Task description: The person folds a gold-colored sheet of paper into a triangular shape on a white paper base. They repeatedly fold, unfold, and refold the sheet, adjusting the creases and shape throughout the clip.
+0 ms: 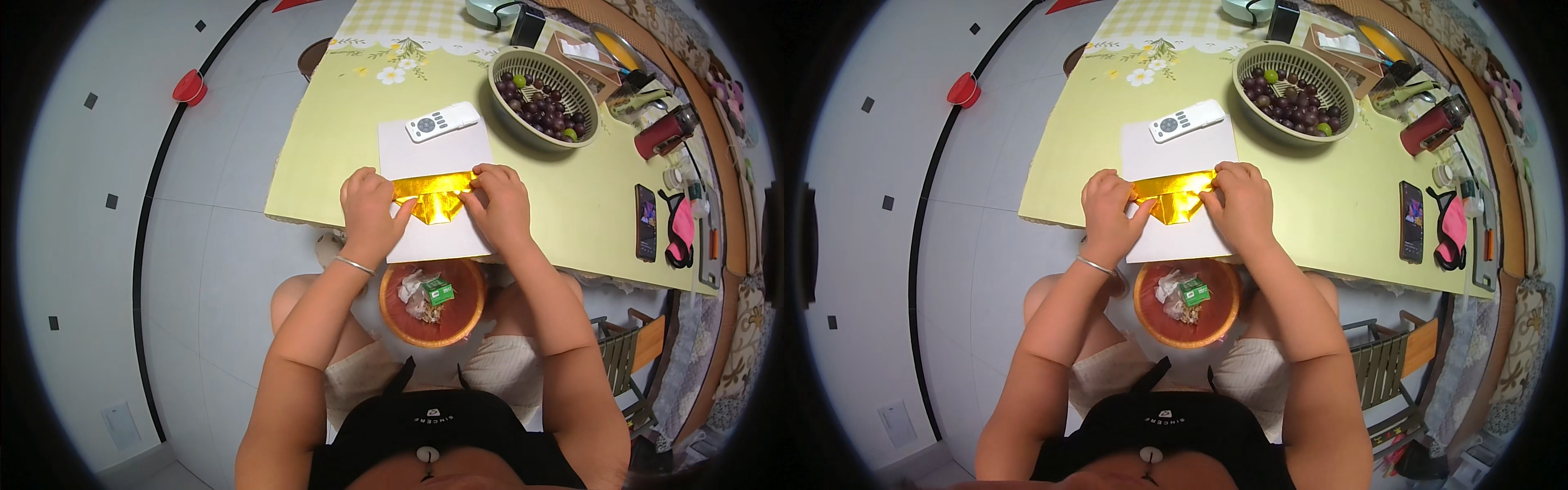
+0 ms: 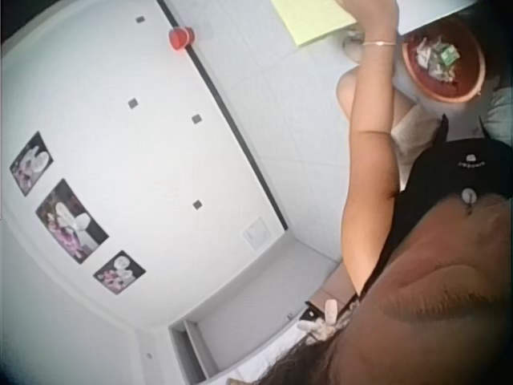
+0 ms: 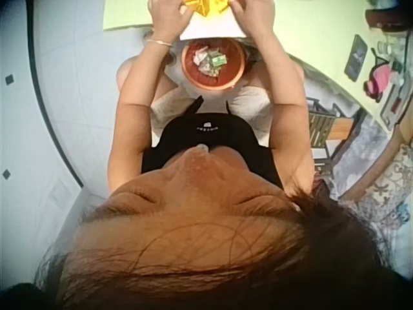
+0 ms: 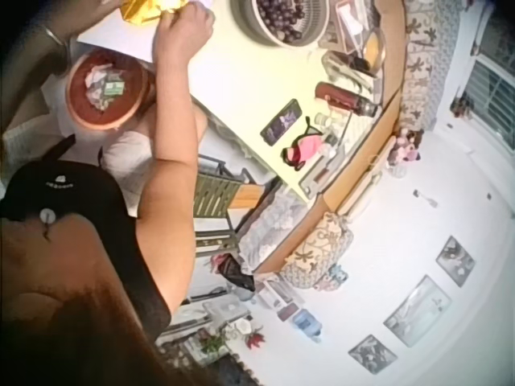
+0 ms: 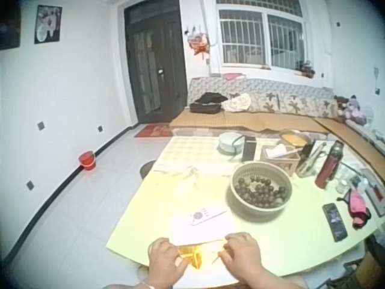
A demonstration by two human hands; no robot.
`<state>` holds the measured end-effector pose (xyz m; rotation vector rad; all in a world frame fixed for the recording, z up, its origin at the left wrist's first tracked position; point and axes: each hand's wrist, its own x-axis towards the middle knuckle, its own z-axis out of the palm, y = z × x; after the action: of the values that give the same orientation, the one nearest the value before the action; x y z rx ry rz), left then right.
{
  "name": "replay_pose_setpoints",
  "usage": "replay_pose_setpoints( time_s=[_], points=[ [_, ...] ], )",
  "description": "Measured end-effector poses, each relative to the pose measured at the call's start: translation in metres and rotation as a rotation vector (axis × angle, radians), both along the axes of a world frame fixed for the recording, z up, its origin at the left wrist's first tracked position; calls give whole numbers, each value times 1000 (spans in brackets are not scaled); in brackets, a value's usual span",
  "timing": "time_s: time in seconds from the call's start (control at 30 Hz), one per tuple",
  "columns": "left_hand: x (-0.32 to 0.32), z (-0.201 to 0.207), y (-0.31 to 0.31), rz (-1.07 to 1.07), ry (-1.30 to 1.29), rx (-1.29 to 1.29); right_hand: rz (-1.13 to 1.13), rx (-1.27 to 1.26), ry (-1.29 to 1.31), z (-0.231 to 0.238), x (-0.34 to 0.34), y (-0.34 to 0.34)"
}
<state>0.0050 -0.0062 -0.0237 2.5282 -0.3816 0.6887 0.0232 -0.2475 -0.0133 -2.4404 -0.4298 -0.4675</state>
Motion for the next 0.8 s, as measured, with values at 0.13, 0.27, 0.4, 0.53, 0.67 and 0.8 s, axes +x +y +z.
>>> replay_pose_setpoints(
  time_s=[0.13, 0.27, 0.4, 0.53, 0.67, 0.8],
  points=[
    [-8, 10, -1, 10, 50, 48, 0, -67, 31, 5, -6, 1],
    [-14, 13, -3, 15, 44, 88, 10, -116, 68, 7, -11, 2],
    [-17, 18, -8, 20, 56, 105, -3, -129, 86, 7, -14, 7],
    [-15, 19, -2, -43, 71, 80, -8, -170, 46, 11, -18, 9],
    [-4, 11, 37, -240, 170, -90, 154, -186, 96, 16, -12, -10],
    [5, 13, 44, -304, 180, -104, 244, -124, 111, 16, -2, -27]
  ],
)
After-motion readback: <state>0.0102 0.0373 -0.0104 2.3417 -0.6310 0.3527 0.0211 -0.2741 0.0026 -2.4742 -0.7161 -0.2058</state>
